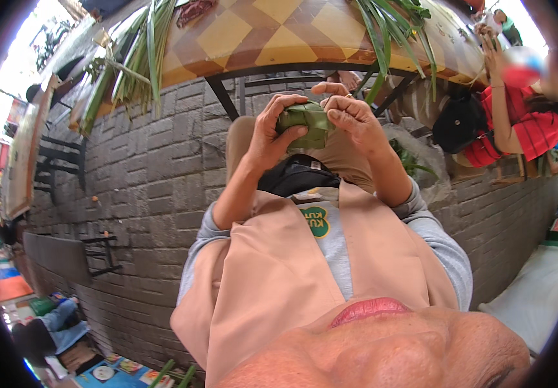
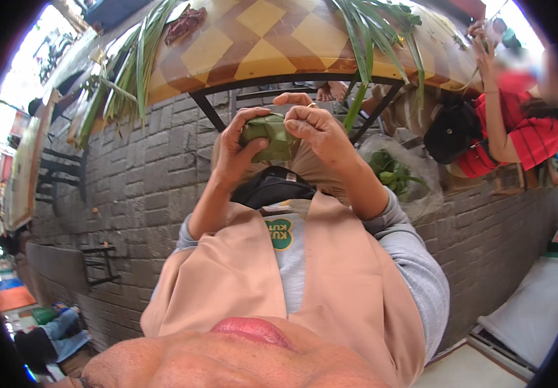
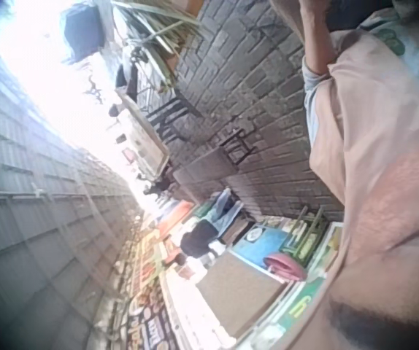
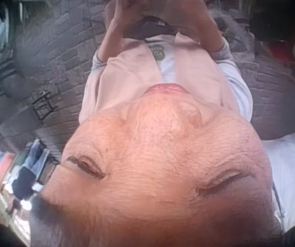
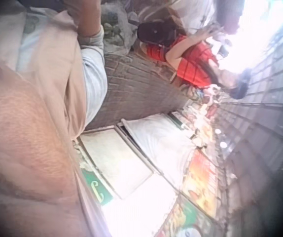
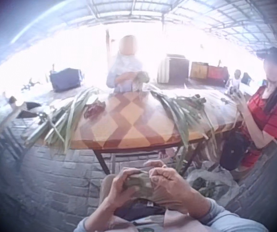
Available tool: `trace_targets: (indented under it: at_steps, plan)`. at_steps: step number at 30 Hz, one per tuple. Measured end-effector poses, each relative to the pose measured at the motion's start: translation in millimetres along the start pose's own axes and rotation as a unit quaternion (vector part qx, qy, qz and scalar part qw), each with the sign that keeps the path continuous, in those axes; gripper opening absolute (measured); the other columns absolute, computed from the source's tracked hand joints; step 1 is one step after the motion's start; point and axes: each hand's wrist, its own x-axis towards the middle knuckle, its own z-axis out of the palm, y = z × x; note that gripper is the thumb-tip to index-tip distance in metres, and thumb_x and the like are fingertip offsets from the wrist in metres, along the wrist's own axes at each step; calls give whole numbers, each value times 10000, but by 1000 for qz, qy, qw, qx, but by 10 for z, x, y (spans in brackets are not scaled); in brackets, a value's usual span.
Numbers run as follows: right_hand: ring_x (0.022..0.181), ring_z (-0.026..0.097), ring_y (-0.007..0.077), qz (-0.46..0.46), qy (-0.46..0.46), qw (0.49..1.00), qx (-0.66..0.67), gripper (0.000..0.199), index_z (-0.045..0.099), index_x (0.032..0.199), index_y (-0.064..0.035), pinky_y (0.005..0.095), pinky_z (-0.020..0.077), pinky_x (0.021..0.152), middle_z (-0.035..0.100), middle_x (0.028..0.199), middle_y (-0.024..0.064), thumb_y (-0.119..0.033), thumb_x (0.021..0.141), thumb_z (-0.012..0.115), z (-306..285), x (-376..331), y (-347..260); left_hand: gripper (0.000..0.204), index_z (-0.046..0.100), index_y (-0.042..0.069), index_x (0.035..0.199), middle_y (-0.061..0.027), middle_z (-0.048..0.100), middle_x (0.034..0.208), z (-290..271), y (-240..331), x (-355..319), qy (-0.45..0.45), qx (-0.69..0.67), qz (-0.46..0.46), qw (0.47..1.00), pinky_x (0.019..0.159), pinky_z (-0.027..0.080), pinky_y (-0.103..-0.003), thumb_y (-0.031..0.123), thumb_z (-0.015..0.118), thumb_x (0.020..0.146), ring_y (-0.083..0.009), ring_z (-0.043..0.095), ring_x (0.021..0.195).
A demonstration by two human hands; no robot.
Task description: The person weaves long green leaves into a small, structured packet by hand. They fold and tuck the leaves repeatedly to form a compact shape, occasionally adjusting the bundle.
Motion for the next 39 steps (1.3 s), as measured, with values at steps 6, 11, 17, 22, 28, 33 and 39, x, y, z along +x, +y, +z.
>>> trace_targets:
  at_steps: [6, 11, 17, 22, 28, 33, 39]
  plan:
    - [1035, 515, 119, -91, 179, 979, -29, 316, 531, 1196, -86, 270, 462, 802, 415, 1331, 50, -13, 892, 578, -5, 272, -23, 511, 427, 65, 1311, -80, 560, 1166, 3, -468, 207, 144, -311, -39, 939, 916, 469, -323, 241, 659, 892, -160, 542, 1068]
    - [938, 562, 136, -23, 147, 989, -8, 187, 592, 1060, -33, 269, 500, 784, 459, 1270, 81, 1, 876, 587, 63, 395, 221, 559, 389, 60, 1321, -99, 497, 1260, 46, -459, 459, 192, -242, 25, 951, 959, 433, -332, 324, 642, 898, -190, 504, 1131]
    - [922, 567, 131, -100, 213, 971, 41, 184, 570, 1069, 22, 259, 502, 817, 456, 1258, 88, -24, 891, 584, 132, 520, 290, 668, 333, 41, 1328, -156, 411, 1318, 116, -617, 651, 232, -103, 99, 962, 1040, 326, -395, 475, 593, 891, -248, 425, 1209]
    - [917, 529, 119, -20, 201, 974, 103, 94, 543, 933, 31, 258, 485, 769, 451, 1223, 99, -43, 898, 588, -8, 544, 288, 670, 325, 17, 1335, -162, 399, 1316, 167, -666, 757, 199, -46, 124, 971, 1042, 321, -404, 473, 566, 907, -255, 429, 1207]
    - [1014, 497, 185, -22, 217, 975, -51, 148, 507, 808, 4, 321, 449, 795, 452, 1194, 133, -42, 857, 639, -132, 533, 304, 673, 285, -6, 1375, -175, 379, 1350, 269, -511, 887, 178, -16, 78, 981, 1051, 303, -413, 422, 550, 928, -268, 406, 1231]
    - [1156, 458, 345, -129, 269, 926, -233, 160, 491, 797, 9, 397, 419, 880, 463, 1164, 208, 19, 799, 651, -169, 573, 369, 526, 410, -8, 1304, -218, 375, 1324, 212, -440, 909, 143, 169, 156, 963, 996, 356, -421, 270, 605, 902, -320, 368, 1252]
    - [1179, 428, 397, -146, 252, 924, -250, 162, 483, 798, 16, 430, 403, 920, 467, 1137, 252, 41, 785, 642, -151, 580, 326, 297, 532, 3, 1169, -209, 505, 1198, 147, -366, 1021, 144, 205, 133, 959, 850, 469, -369, 121, 570, 898, -313, 528, 1090]
